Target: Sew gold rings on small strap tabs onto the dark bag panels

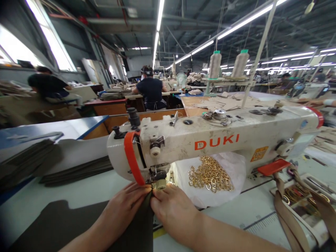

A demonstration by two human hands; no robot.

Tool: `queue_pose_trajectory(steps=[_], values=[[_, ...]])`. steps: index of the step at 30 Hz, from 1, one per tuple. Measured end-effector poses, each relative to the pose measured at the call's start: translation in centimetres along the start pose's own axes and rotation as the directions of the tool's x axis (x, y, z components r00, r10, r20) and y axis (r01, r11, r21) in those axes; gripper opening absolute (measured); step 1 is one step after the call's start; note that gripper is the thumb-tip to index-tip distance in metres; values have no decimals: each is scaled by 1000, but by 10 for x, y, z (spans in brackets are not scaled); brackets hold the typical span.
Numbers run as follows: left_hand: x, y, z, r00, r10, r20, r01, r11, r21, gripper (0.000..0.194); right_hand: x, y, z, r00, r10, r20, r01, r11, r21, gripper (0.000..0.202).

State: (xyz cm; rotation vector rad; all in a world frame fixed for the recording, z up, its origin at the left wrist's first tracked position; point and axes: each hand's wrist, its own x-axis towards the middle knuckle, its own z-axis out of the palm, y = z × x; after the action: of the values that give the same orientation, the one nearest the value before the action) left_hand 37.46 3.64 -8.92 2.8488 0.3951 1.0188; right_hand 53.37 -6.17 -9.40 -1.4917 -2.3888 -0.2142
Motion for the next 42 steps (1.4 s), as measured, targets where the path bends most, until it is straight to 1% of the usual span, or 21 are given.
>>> queue_pose_trajectory(steps=[5,12,15,18,21,23,25,28,36,42], values=[[1,-1,-2,999,8,-40,-6,999,48,27,1,-1,2,1000,6,3,-6,1000,-9,6],[1,1,-4,1000,-4,-17,4,1000,23,28,3,-3,-2,1000,8,-8,-8,1000,-18,6],[-5,5,-6,999,-22,32,21,999,48,26,-1,-4,-4,999,9,-44,-9,1000,-11,7],[-14,8,-8,991,-93,94,83,991,103,27,-7,-7,-6,997,-18,-79,19,1000,9,10],[-21,10,-10,974,-140,178,111,980,167,30,-10,-8,-9,997,-66,-48,68,997,25,13],[-22,10,-11,964,-130,234,82,975,205,33,-9,-8,-10,996,-84,-22,84,996,31,14],[-22,10,-12,954,-92,285,24,972,233,35,-8,-8,-11,996,-88,-11,88,996,32,14],[-21,10,-13,941,-41,335,-53,962,269,37,-7,-8,-11,995,-95,2,95,995,23,12],[-18,12,-14,941,-31,338,-60,965,255,39,-5,-9,-9,994,-107,5,107,994,-12,7],[-19,9,-13,944,-6,329,-91,956,278,38,-2,-9,-13,996,-80,35,79,997,14,8]])
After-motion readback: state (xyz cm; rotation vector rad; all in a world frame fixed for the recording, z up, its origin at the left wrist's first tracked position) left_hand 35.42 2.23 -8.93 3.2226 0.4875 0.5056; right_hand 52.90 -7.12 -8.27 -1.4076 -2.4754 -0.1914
